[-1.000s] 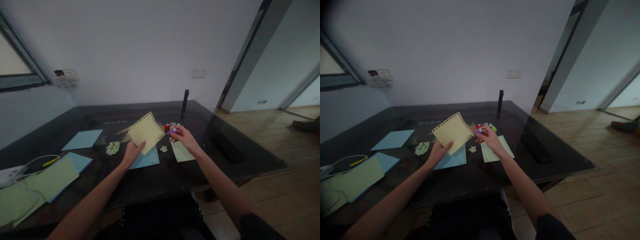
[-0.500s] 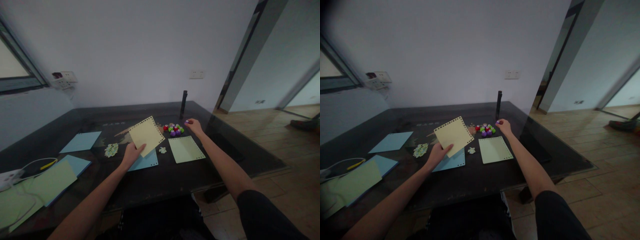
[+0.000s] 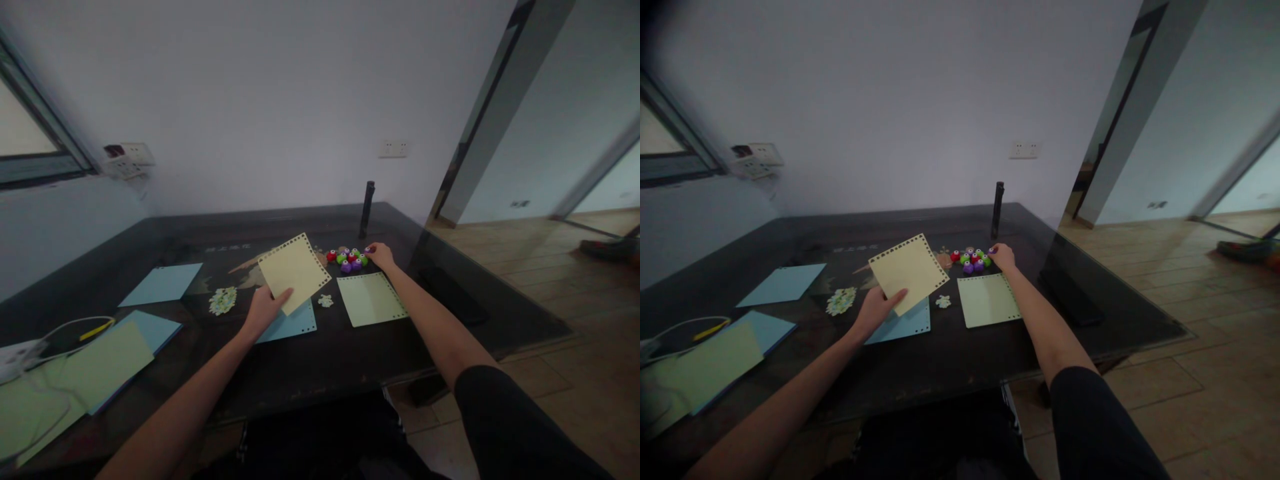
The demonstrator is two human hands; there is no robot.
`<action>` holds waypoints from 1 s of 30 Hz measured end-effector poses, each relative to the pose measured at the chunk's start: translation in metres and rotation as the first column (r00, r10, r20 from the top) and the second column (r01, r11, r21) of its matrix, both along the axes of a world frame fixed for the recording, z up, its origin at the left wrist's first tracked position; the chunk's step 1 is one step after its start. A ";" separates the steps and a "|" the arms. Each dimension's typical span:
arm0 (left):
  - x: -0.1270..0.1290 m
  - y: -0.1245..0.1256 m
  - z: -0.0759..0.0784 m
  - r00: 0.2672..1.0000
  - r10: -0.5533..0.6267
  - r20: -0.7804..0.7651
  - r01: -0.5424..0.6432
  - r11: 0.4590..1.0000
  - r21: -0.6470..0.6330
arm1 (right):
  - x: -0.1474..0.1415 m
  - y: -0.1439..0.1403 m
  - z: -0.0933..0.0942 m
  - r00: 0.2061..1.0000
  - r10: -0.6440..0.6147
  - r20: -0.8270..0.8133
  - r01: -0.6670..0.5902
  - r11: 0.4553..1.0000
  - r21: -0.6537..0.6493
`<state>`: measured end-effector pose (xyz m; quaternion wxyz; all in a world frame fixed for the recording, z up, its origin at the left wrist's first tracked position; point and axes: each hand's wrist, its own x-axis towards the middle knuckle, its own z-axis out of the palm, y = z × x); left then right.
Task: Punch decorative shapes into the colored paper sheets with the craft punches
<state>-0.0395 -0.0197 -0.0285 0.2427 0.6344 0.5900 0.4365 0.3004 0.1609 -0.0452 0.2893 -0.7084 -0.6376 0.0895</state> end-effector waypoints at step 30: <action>-0.002 0.002 -0.003 0.998 -0.003 0.058 0.003 1.000 -0.005 | 0.004 -0.021 0.020 0.995 0.091 -0.040 -0.092 0.996 -0.019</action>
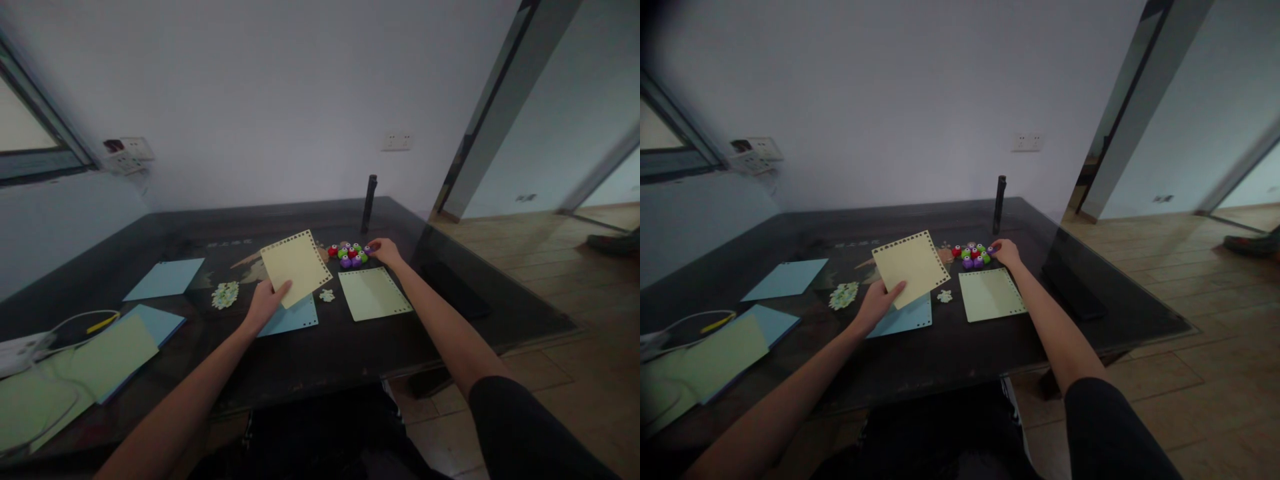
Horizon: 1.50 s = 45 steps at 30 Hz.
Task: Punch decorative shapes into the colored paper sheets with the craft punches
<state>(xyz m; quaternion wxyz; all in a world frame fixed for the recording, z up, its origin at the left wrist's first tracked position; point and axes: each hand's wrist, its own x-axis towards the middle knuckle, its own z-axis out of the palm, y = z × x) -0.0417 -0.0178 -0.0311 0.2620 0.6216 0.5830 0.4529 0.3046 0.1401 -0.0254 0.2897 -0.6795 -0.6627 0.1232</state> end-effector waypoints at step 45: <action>0.062 0.004 0.035 0.909 -0.113 0.400 0.124 0.992 -0.001 | -0.025 -0.107 0.038 0.631 0.248 -0.735 -0.283 0.956 0.080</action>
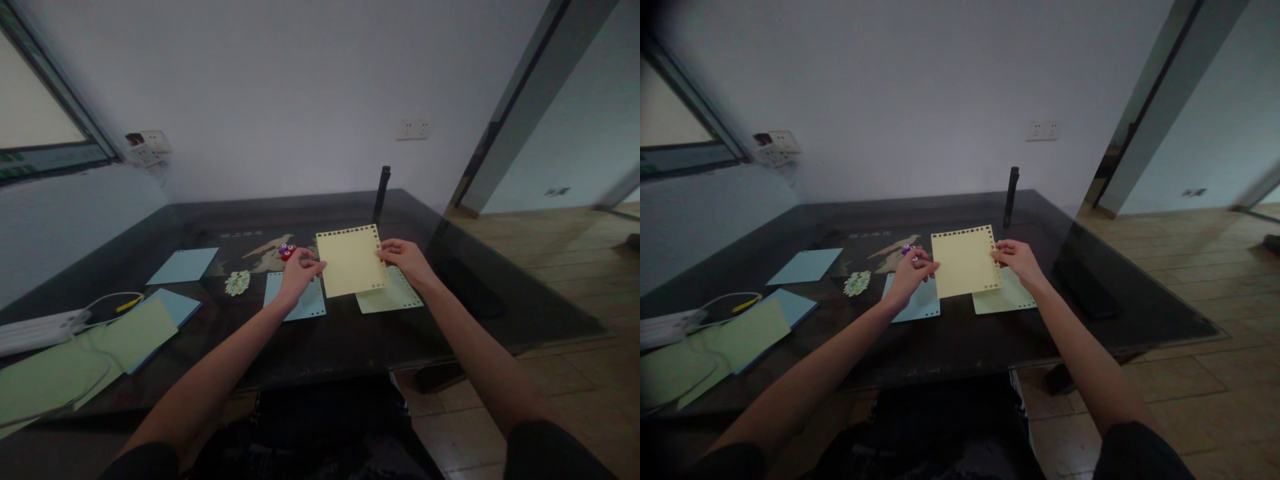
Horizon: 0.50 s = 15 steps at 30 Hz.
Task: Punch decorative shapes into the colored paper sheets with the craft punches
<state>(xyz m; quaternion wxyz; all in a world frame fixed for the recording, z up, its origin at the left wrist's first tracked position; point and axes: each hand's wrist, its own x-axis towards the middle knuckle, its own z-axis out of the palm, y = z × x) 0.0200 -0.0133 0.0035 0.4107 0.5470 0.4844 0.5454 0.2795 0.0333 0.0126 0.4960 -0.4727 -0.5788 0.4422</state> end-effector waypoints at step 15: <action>0.069 0.016 -0.015 0.783 -0.174 -0.597 0.166 0.984 -0.069 | 0.068 -0.006 -0.040 0.904 -0.105 0.414 0.082 0.994 0.073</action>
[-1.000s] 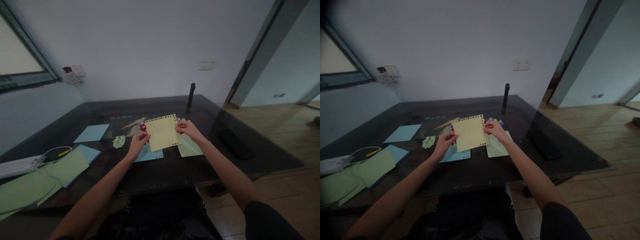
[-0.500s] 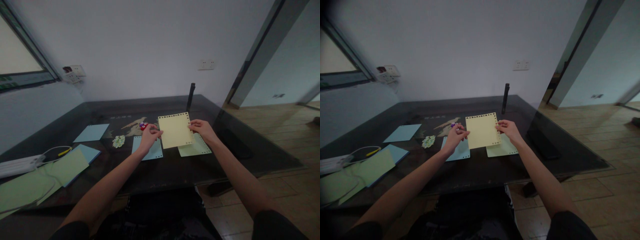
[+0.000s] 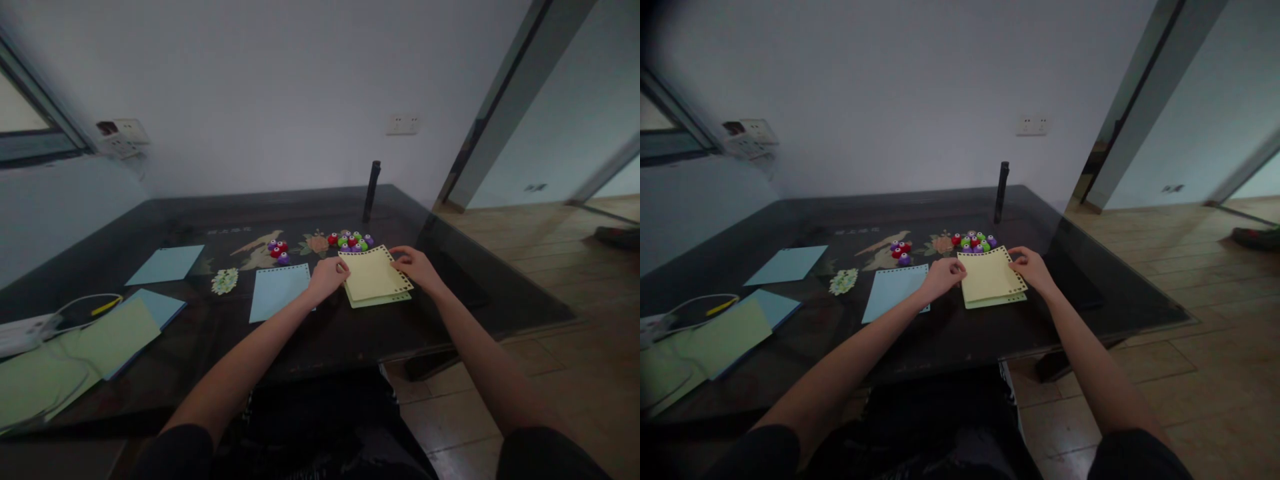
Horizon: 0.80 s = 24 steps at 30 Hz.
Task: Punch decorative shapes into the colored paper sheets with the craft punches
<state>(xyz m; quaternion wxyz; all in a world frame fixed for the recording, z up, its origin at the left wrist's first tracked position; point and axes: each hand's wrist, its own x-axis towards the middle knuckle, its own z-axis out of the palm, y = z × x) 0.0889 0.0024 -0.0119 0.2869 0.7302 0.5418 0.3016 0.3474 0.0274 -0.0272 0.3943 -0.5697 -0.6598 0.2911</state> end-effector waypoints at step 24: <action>0.006 -0.003 -0.014 0.915 0.008 -0.403 0.048 0.991 0.127 | 0.000 0.003 -0.014 0.940 -0.003 0.340 -0.003 1.000 0.016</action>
